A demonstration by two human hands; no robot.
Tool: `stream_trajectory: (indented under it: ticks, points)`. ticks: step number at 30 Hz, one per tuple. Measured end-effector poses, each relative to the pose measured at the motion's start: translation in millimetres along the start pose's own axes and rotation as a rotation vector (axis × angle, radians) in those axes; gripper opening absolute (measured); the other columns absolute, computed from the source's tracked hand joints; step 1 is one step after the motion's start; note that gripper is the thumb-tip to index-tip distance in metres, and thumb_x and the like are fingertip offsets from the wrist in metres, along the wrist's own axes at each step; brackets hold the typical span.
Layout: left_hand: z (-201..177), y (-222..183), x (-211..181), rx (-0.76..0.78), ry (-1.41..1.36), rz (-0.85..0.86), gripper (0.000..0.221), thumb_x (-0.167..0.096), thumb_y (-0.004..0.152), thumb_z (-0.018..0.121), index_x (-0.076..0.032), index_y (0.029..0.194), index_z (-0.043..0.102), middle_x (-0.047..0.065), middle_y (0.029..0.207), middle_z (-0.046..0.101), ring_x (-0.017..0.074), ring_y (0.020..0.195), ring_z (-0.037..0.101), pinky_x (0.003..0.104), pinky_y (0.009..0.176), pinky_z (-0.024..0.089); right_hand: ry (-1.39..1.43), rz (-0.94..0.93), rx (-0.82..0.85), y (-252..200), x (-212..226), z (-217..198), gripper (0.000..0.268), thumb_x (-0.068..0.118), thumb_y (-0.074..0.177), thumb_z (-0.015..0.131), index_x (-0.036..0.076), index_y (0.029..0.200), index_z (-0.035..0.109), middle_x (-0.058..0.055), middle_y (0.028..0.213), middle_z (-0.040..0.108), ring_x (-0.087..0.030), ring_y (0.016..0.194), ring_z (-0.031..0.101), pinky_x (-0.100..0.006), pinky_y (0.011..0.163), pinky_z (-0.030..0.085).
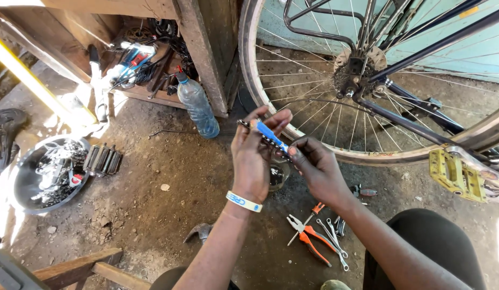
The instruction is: Cleaning a bicycle chain using a brush and cleaning solution at a repair station.
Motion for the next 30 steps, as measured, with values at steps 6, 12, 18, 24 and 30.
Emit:
stream_trajectory:
  ticks: [6, 12, 18, 24, 30]
  points:
    - [-11, 8, -5, 0.086, -0.196, 0.033, 0.039, -0.027, 0.110, 0.041, 0.003, 0.128, 0.056, 0.034, 0.126, 0.065, 0.0403, 0.120, 0.065, 0.032, 0.095, 0.054, -0.163, 0.084, 0.056, -11, -6, -2, 0.016, 0.010, 0.106, 0.057, -0.004, 0.101, 0.064, -0.021, 0.095, 0.070, -0.016, 0.074, 0.057, -0.037, 0.064, 0.049]
    - [-16, 12, -9, 0.020, -0.140, -0.027, 0.038, -0.025, 0.110, 0.036, 0.003, 0.127, 0.056, 0.030, 0.125, 0.067, 0.0351, 0.118, 0.067, 0.036, 0.093, 0.054, -0.163, 0.254, 0.064, -20, -28, -17, 0.023, 0.018, 0.110, 0.052, -0.002, 0.103, 0.062, -0.015, 0.087, 0.066, -0.012, 0.059, 0.055, -0.033, 0.055, 0.047]
    - [-22, 18, -19, 0.059, -0.268, -0.009, 0.034, -0.025, 0.109, 0.042, 0.000, 0.126, 0.058, 0.025, 0.130, 0.066, 0.0339, 0.124, 0.064, 0.038, 0.100, 0.053, 0.146, 0.256, -0.065, -13, -10, -5, 0.023, 0.020, 0.106, 0.059, -0.003, 0.107, 0.063, -0.014, 0.096, 0.065, -0.009, 0.065, 0.047, -0.027, 0.056, 0.038]
    - [-19, 15, -15, 0.163, -0.401, -0.081, 0.031, -0.022, 0.108, 0.047, 0.000, 0.126, 0.059, 0.026, 0.134, 0.063, 0.0370, 0.127, 0.060, 0.042, 0.105, 0.052, 0.187, 0.239, -0.076, -12, -29, 21, 0.035, 0.010, 0.087, 0.077, -0.007, 0.117, 0.069, -0.014, 0.099, 0.071, -0.010, 0.065, 0.054, -0.023, 0.054, 0.039]
    - [-28, 18, -25, 0.168, -0.392, -0.037, 0.031, -0.020, 0.108, 0.047, 0.000, 0.128, 0.058, 0.025, 0.135, 0.062, 0.0363, 0.129, 0.059, 0.043, 0.107, 0.050, 0.250, 0.432, -0.177, -21, -28, 27, 0.027, 0.012, 0.084, 0.081, -0.004, 0.104, 0.072, -0.014, 0.079, 0.072, -0.006, 0.054, 0.045, -0.022, 0.048, 0.037]
Point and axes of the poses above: each hand's wrist, its own y-axis towards the middle knuckle, its own z-axis out of the palm, x = y × z, the point moved 2 cm from there along y, towards the middle knuckle
